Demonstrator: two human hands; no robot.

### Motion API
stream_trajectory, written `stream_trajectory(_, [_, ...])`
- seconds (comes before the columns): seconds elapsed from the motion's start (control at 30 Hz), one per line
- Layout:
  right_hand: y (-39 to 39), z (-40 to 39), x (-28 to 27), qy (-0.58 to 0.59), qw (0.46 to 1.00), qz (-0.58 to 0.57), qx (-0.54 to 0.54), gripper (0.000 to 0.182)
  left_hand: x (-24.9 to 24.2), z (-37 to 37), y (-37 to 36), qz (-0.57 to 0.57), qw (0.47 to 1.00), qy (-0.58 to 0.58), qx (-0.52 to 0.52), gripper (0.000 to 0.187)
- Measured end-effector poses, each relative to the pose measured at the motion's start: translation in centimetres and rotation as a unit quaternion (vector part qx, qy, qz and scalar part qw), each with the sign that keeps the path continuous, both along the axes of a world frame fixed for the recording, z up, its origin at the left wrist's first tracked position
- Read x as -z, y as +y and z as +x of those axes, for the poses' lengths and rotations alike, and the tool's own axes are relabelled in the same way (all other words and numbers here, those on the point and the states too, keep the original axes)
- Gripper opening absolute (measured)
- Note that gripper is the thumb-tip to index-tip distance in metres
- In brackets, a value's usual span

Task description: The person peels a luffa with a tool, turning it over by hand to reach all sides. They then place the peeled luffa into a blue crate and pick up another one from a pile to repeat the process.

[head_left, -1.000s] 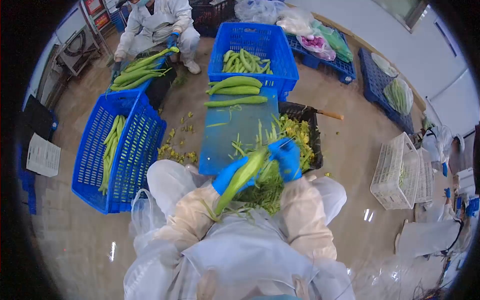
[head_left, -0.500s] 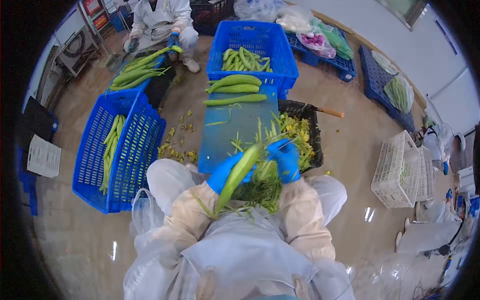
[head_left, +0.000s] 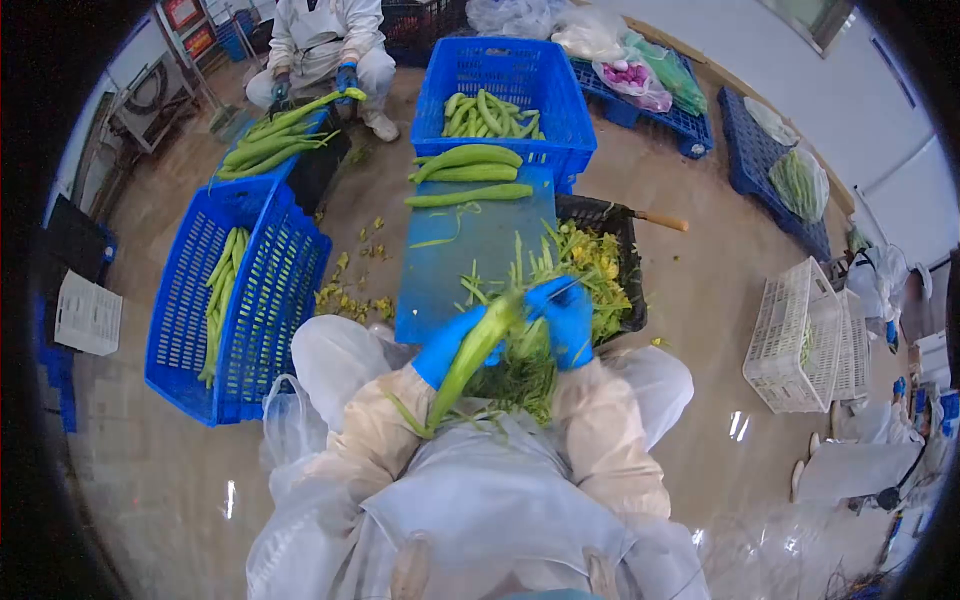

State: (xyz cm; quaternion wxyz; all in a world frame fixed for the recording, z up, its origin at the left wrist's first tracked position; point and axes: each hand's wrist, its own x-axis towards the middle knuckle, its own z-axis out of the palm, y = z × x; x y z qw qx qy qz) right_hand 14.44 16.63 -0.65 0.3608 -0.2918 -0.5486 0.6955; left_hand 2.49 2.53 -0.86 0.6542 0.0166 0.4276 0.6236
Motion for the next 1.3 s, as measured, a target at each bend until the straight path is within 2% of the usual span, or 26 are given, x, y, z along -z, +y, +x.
stream_trajectory(0.07, [3.3,0.8,0.1,0.005,0.999,-0.011,0.032,0.015,1.5,0.1,-0.4,0.081,0.994,-0.013,0.065,0.042])
stream_trajectory(0.13, [4.9,1.0,0.8,0.004,0.994,-0.064,0.083,0.014,1.4,-0.3,-0.2,0.086,0.994,-0.025,0.059,0.042])
stream_trajectory(0.17, [3.5,1.4,0.2,0.002,1.0,-0.009,0.028,0.014,0.9,-0.6,0.0,0.065,0.998,0.008,0.02,0.043])
stream_trajectory(0.2, [1.1,1.3,-0.5,0.013,0.999,-0.031,-0.016,0.015,0.7,-0.9,0.1,0.042,0.998,0.04,-0.017,0.043])
stream_trajectory(0.23, [-1.6,0.8,-0.9,0.025,0.997,-0.054,-0.057,0.015,1.3,-1.7,0.2,0.056,0.998,0.011,-0.007,0.042])
stream_trajectory(0.3, [-6.5,0.8,-0.7,-0.001,0.986,-0.014,-0.167,0.018,2.4,-2.1,1.1,0.054,0.998,0.0,-0.037,0.039])
stream_trajectory(0.33, [-7.8,0.7,-0.2,0.014,0.984,0.047,-0.169,0.02,2.6,-2.0,1.3,0.052,0.996,-0.01,-0.068,0.036])
stream_trajectory(0.37, [-7.4,0.6,-0.3,-0.002,0.989,0.008,-0.15,0.016,0.2,-1.1,1.1,0.054,0.996,-0.03,-0.071,0.037])
stream_trajectory(0.4, [-6.5,0.5,-0.6,-0.019,0.991,-0.03,-0.132,0.014,0.4,-1.2,0.8,0.052,0.996,-0.03,-0.071,0.037])
stream_trajectory(0.47, [-3.6,0.4,-1.0,0.026,0.997,-0.018,-0.068,0.012,0.8,-1.4,0.1,0.107,0.993,-0.057,-0.006,0.037])
stream_trajectory(0.53, [0.9,0.4,1.3,0.061,0.996,-0.021,0.063,0.011,1.0,-1.3,0.1,0.097,0.993,-0.063,0.003,0.039])
stream_trajectory(0.63, [1.9,1.2,0.7,0.062,0.995,-0.019,0.072,0.011,1.4,-1.6,0.3,0.103,0.993,-0.059,-0.004,0.041])
stream_trajectory(0.7, [-2.7,0.9,-1.3,0.058,0.997,-0.047,-0.025,0.012,0.9,-1.3,0.7,0.114,0.992,-0.054,-0.012,0.041])
stream_trajectory(0.77, [-6.9,1.0,-2.8,-0.038,0.989,-0.007,-0.144,0.015,-1.1,-0.4,1.5,0.098,0.99,-0.043,-0.091,0.042])
stream_trajectory(0.8, [-7.7,0.5,-1.3,-0.041,0.988,0.02,-0.147,0.016,-1.1,-0.1,1.6,0.097,0.99,-0.043,-0.089,0.042])
stream_trajectory(0.87, [-5.3,0.3,-2.1,-0.027,0.997,-0.042,-0.063,0.015,-1.0,0.4,1.2,0.109,0.991,0.008,-0.078,0.046])
stream_trajectory(0.9, [-2.0,0.1,-0.7,-0.006,1.0,0.001,0.005,0.015,-1.4,0.0,0.3,0.068,0.996,0.062,-0.01,0.041])
stream_trajectory(0.93, [0.8,0.3,0.7,0.015,0.996,0.045,0.074,0.014,-0.9,-0.1,0.0,0.066,0.996,0.062,-0.011,0.041])
stream_trajectory(1.03, [2.2,1.6,-0.8,0.054,0.994,-0.011,0.094,0.013,0.0,-0.4,0.2,0.084,0.996,0.035,-0.004,0.042])
stream_trajectory(1.13, [-3.1,1.7,-1.8,0.057,0.996,-0.061,-0.032,0.012,0.0,-0.6,0.5,0.05,0.997,0.028,-0.052,0.042])
stream_trajectory(1.2, [-6.4,1.8,-1.3,0.052,0.987,-0.087,-0.125,0.013,0.5,-1.1,0.6,0.089,0.995,-0.046,-0.027,0.043])
stream_trajectory(1.23, [-7.7,1.7,-0.8,0.055,0.979,-0.091,-0.172,0.014,0.1,-0.4,0.5,0.067,0.991,-0.1,-0.053,0.044])
stream_trajectory(1.3, [-8.3,1.1,0.0,0.032,0.985,-0.076,-0.151,0.014,1.2,-0.7,0.3,0.076,0.994,-0.071,-0.04,0.043])
